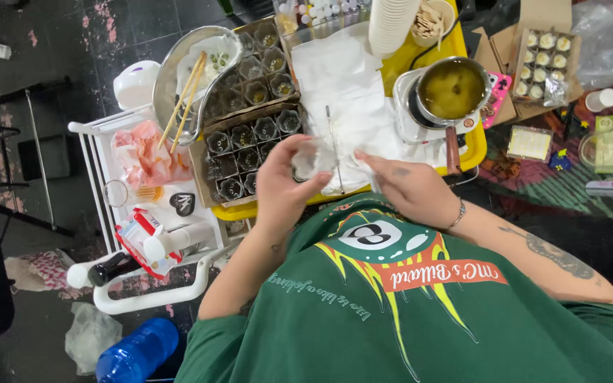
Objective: Melting green wax in a small pot and stirring it with a tool at a candle-making station.
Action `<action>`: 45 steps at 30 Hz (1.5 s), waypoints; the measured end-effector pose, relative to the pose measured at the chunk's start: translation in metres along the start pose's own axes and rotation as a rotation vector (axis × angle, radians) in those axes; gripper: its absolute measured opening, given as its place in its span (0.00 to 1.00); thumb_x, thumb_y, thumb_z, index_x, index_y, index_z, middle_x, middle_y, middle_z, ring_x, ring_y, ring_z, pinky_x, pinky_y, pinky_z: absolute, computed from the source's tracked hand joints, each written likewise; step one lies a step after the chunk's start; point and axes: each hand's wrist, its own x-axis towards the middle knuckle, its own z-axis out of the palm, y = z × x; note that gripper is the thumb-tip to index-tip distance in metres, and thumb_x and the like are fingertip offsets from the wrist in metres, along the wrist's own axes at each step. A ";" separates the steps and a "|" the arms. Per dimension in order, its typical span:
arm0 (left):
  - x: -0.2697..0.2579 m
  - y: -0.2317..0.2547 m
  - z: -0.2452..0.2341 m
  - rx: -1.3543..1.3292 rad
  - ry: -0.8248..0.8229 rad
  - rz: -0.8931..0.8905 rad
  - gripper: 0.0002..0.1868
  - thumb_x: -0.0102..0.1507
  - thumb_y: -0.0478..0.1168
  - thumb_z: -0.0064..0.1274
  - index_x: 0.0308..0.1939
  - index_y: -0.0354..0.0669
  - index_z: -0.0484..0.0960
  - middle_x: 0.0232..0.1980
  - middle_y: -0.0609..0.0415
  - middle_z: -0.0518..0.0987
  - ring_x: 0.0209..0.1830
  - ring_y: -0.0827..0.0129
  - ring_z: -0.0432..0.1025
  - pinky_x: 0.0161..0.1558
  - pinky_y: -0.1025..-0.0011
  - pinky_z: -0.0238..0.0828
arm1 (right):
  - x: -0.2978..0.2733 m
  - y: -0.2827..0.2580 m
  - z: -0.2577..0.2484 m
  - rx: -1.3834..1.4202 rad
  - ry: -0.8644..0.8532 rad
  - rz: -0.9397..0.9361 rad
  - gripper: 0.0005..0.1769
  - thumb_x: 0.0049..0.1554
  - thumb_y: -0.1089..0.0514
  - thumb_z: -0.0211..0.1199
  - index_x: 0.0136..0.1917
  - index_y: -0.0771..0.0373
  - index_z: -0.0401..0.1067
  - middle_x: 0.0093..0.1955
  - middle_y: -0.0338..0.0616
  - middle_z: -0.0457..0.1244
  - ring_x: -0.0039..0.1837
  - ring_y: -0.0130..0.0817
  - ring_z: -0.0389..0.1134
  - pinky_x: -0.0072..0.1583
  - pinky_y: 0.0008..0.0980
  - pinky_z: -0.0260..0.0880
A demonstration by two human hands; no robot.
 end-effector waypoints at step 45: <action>-0.035 -0.078 -0.138 1.665 0.453 -0.449 0.28 0.49 0.58 0.71 0.44 0.48 0.81 0.51 0.52 0.78 0.60 0.52 0.70 0.66 0.34 0.47 | 0.007 0.049 0.027 1.398 0.021 0.693 0.17 0.64 0.64 0.50 0.66 0.66 0.69 0.60 0.49 0.68 0.58 0.41 0.72 0.59 0.38 0.73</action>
